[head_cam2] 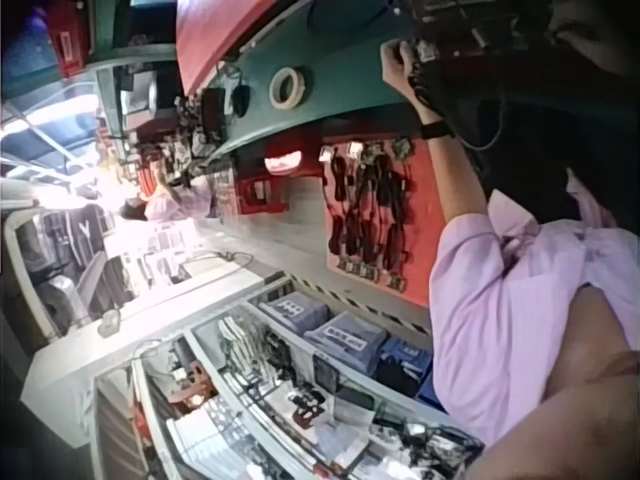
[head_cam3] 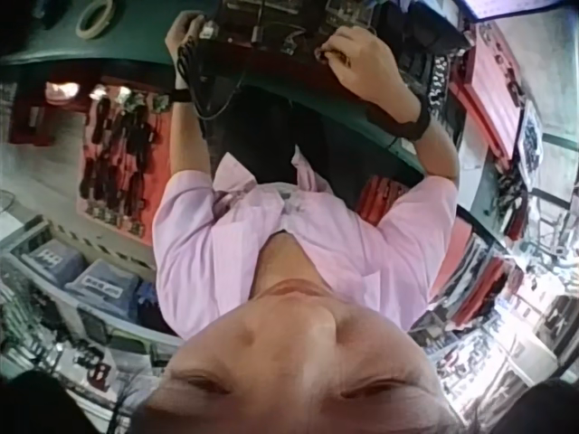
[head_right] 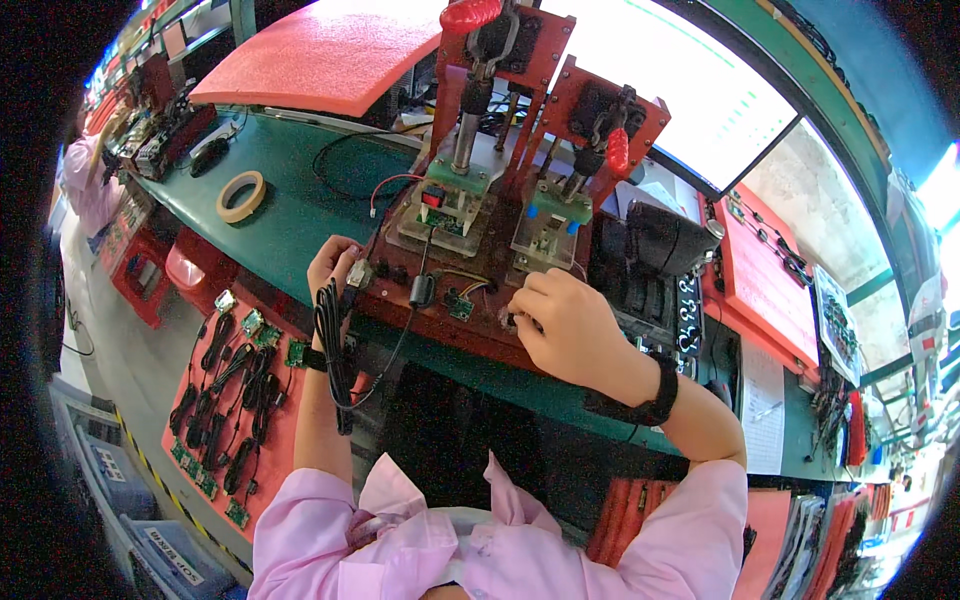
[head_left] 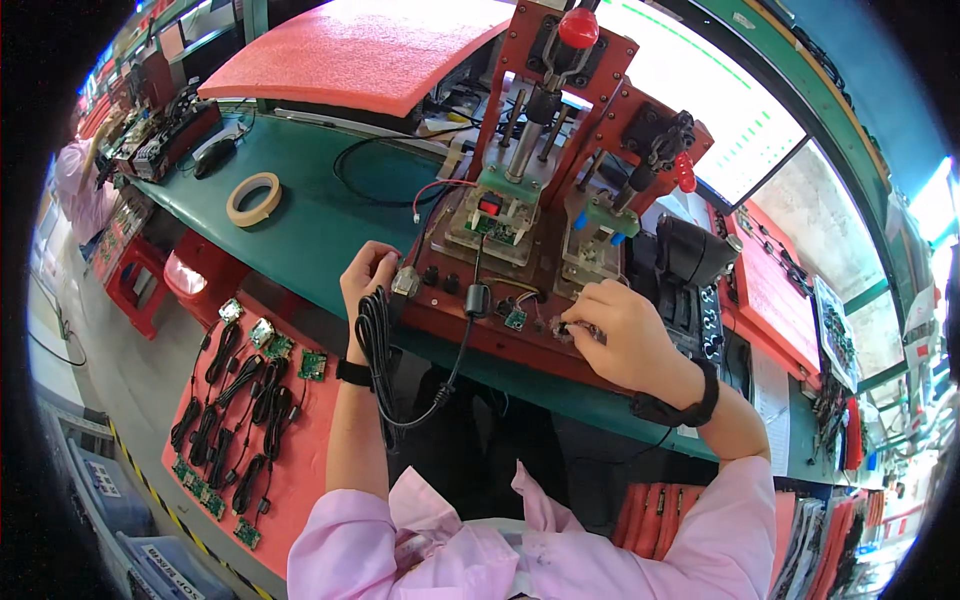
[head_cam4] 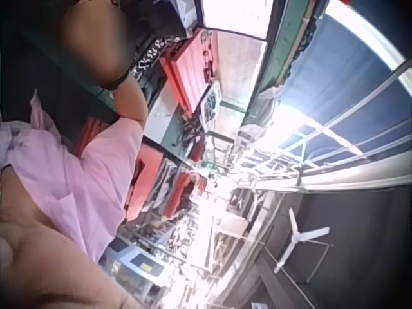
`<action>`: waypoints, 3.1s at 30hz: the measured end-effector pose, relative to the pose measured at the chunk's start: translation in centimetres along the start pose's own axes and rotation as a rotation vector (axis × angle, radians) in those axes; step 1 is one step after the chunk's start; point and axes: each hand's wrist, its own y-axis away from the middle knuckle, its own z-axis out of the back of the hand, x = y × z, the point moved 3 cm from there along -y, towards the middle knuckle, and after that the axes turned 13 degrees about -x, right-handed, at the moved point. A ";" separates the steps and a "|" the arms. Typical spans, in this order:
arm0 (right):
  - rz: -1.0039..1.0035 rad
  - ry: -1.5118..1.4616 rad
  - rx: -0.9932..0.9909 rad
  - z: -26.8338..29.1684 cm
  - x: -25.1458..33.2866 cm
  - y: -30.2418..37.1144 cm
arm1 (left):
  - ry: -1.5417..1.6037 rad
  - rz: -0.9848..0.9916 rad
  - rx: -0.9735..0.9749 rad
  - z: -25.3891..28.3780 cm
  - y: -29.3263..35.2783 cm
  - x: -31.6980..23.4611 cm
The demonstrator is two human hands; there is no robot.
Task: Test electronic printed circuit boards using a specialized testing fixture and computer monitor interface.
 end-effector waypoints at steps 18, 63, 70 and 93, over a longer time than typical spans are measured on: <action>0.226 0.136 0.061 -1.7 1.9 -0.3 | 0.014 0.050 -0.001 -0.1 0.2 -0.5; 0.313 0.292 -0.136 -2.5 4.1 0.9 | -0.062 0.019 0.033 -0.1 0.2 -1.0; 0.270 0.230 -0.137 -2.3 4.2 1.6 | -0.030 0.046 0.056 0.1 0.2 -0.8; 0.117 0.032 -0.073 -2.0 3.6 0.5 | -0.049 -0.023 0.020 0.1 0.0 -0.3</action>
